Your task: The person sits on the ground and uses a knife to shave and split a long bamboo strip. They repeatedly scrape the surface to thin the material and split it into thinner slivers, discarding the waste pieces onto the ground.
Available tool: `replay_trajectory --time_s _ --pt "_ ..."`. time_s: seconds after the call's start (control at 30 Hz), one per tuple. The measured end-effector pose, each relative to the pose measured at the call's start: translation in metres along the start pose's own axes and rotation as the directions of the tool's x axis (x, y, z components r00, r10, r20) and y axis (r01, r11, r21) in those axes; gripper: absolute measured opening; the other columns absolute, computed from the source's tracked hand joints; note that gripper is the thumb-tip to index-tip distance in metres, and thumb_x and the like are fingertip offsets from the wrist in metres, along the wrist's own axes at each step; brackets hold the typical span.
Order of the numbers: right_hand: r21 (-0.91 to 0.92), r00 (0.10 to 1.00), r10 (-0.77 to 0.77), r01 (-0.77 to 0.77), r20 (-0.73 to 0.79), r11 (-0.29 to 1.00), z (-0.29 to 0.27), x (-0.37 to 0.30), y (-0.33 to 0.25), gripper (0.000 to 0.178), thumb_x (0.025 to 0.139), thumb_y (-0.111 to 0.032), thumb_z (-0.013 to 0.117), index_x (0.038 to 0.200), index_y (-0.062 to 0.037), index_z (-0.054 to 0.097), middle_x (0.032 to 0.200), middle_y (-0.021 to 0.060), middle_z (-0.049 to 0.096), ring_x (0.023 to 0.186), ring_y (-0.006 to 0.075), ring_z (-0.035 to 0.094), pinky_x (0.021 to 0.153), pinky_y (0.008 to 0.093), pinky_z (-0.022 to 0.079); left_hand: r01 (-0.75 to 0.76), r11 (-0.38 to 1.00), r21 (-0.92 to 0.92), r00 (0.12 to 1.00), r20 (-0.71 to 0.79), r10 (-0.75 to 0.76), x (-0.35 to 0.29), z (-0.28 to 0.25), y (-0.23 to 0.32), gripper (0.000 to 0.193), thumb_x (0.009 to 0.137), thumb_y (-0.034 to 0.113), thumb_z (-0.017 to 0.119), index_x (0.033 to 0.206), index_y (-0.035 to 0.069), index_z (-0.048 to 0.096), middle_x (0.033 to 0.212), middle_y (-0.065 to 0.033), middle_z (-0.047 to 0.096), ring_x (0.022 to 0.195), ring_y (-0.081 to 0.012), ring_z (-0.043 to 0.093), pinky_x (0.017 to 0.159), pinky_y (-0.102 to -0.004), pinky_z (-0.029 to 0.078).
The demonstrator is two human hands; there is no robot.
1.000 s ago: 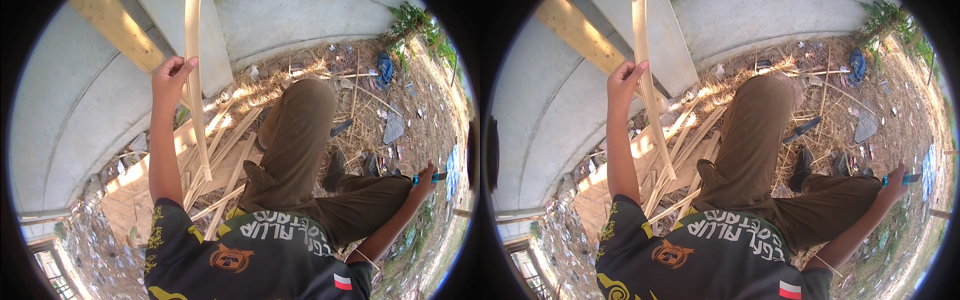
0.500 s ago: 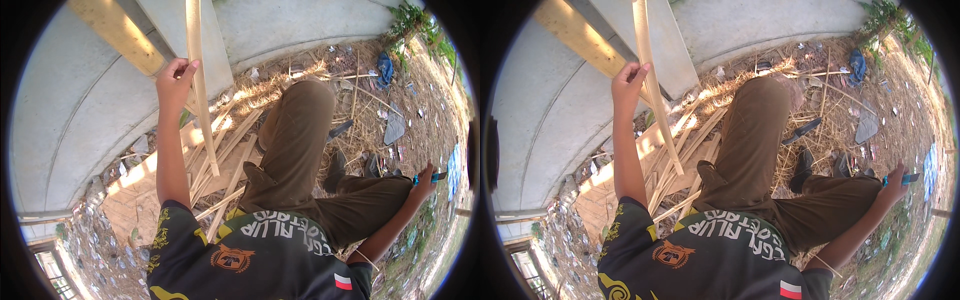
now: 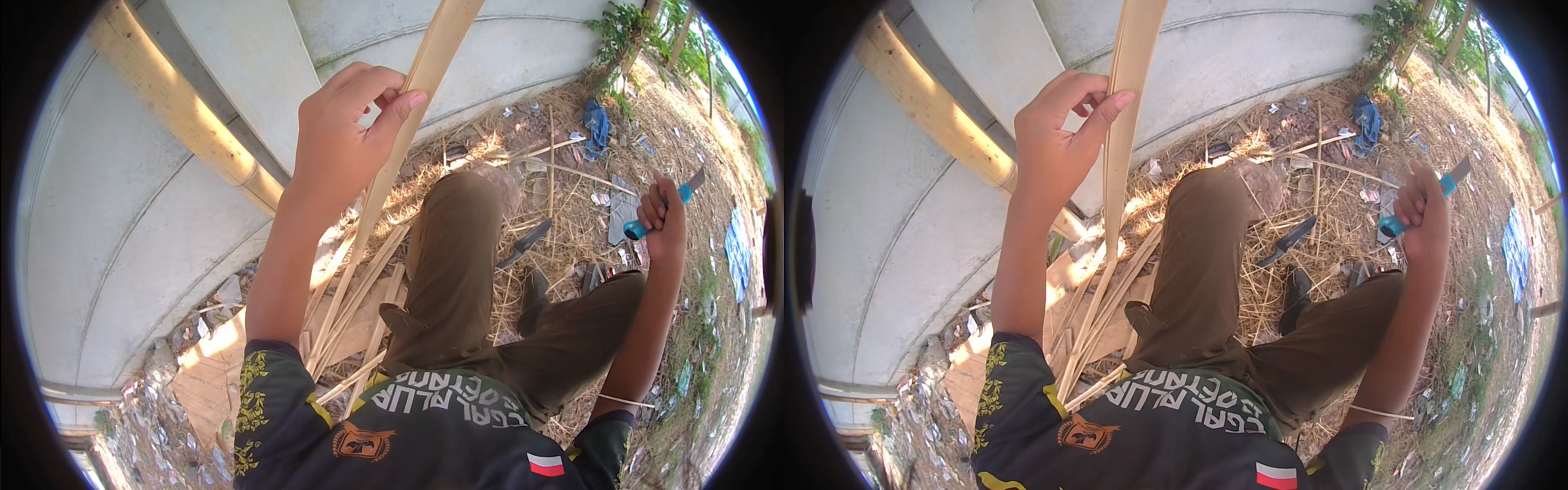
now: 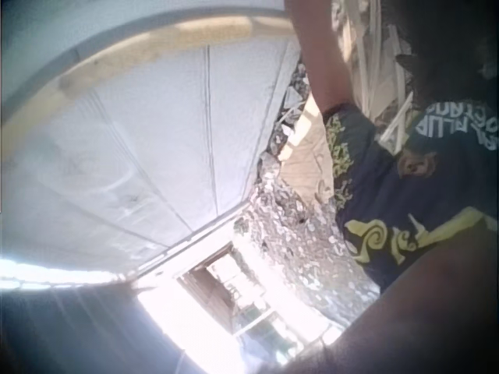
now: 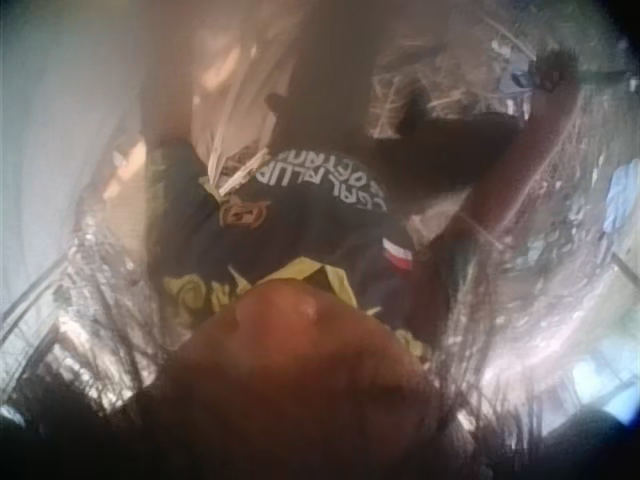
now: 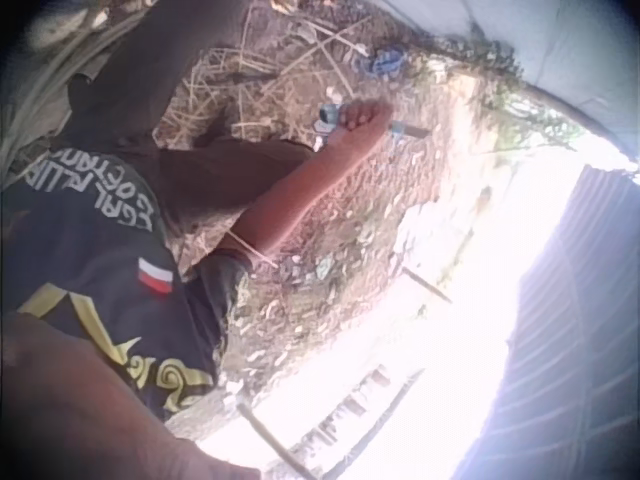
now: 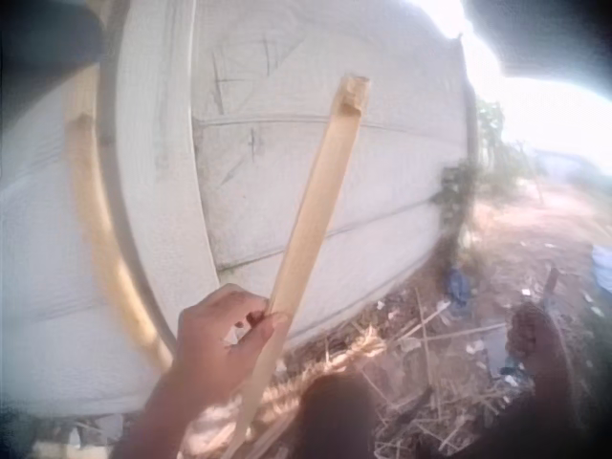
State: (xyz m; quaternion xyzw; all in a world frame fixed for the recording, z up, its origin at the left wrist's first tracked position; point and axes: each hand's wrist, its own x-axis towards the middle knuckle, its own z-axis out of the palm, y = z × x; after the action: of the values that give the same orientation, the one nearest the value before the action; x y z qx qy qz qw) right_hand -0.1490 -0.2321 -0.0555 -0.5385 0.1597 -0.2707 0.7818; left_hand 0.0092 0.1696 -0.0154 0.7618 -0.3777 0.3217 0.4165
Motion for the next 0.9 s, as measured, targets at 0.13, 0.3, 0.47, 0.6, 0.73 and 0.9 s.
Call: replay_trajectory --time_s 0.13,0.3,0.47,0.6,0.73,0.9 --pt "0.041 0.967 -0.016 0.006 0.252 0.999 0.05 0.01 0.013 0.017 0.093 -0.014 0.062 0.082 -0.0127 0.05 0.058 -0.0066 0.035 0.044 0.0036 0.03 0.043 0.0231 0.026 -0.104 0.989 -0.105 0.994 -0.037 0.101 0.043 0.037 0.03 0.016 0.086 0.019 0.078 0.091 0.005 0.072 0.082 -0.0024 0.068 0.069 -0.0113 0.056 0.065 -0.0265 0.047" --pt "0.213 0.916 0.052 -0.148 0.398 0.966 0.066 0.017 0.076 0.031 0.091 -0.009 0.066 0.12 -0.0063 0.057 0.063 -0.0063 0.04 0.047 0.0041 0.033 0.045 0.0226 0.028 -0.167 0.958 -0.232 0.986 -0.022 0.166 0.063 0.107 0.065 0.013 0.085 0.017 0.078 0.093 0.008 0.075 0.082 -0.0021 0.07 0.069 -0.0104 0.059 0.061 -0.0263 0.045" --pt "0.22 0.91 0.064 -0.166 0.41 0.961 0.08 0.008 0.087 0.046 0.093 -0.022 0.07 0.132 -0.0054 0.054 0.076 0.0001 0.063 0.049 0.0034 0.034 0.046 0.0221 0.029 0.033 0.937 -0.348 0.994 0.111 0.006 0.052 0.167 0.08 0.012 0.085 0.016 0.078 0.09 0.006 0.075 0.082 -0.0033 0.07 0.069 -0.0102 0.06 0.062 -0.0265 0.046" --pt "0.184 0.952 0.054 -0.114 0.303 0.976 0.061 0.016 0.093 0.036 0.096 -0.033 0.068 0.12 -0.0073 0.062 0.081 0.004 0.071 0.051 0.0029 0.041 0.048 0.022 0.033 0.061 0.925 -0.374 0.988 0.155 -0.002 0.042 0.2 0.079 0.013 0.085 0.017 0.078 0.09 0.005 0.074 0.081 -0.0072 0.069 0.069 -0.0152 0.064 0.061 -0.0289 0.047" --pt "0.011 0.989 -0.018 0.017 0.147 1.0 0.051 0.018 0.088 0.029 0.097 -0.035 0.066 0.105 -0.008 0.069 0.075 0.003 0.07 0.057 0.0047 0.051 0.052 0.0224 0.039 -0.014 0.92 -0.392 0.995 0.088 0.053 0.04 0.216 0.089 0.011 0.084 0.013 0.078 0.087 0.003 0.073 0.08 -0.0078 0.068 0.069 -0.0165 0.063 0.061 -0.0299 0.047" --pt "-0.074 0.993 -0.091 0.097 0.075 0.993 0.045 0.019 0.094 0.032 0.097 -0.035 0.066 0.102 -0.0042 0.071 0.072 0.0017 0.068 0.066 0.0063 0.059 0.059 0.0248 0.046 -0.127 0.934 -0.333 0.991 0.003 0.136 0.032 0.225 0.102 0.013 0.088 0.01 0.074 0.082 0.001 0.066 0.077 -0.0066 0.064 0.067 -0.0144 0.057 0.06 -0.0276 0.046"
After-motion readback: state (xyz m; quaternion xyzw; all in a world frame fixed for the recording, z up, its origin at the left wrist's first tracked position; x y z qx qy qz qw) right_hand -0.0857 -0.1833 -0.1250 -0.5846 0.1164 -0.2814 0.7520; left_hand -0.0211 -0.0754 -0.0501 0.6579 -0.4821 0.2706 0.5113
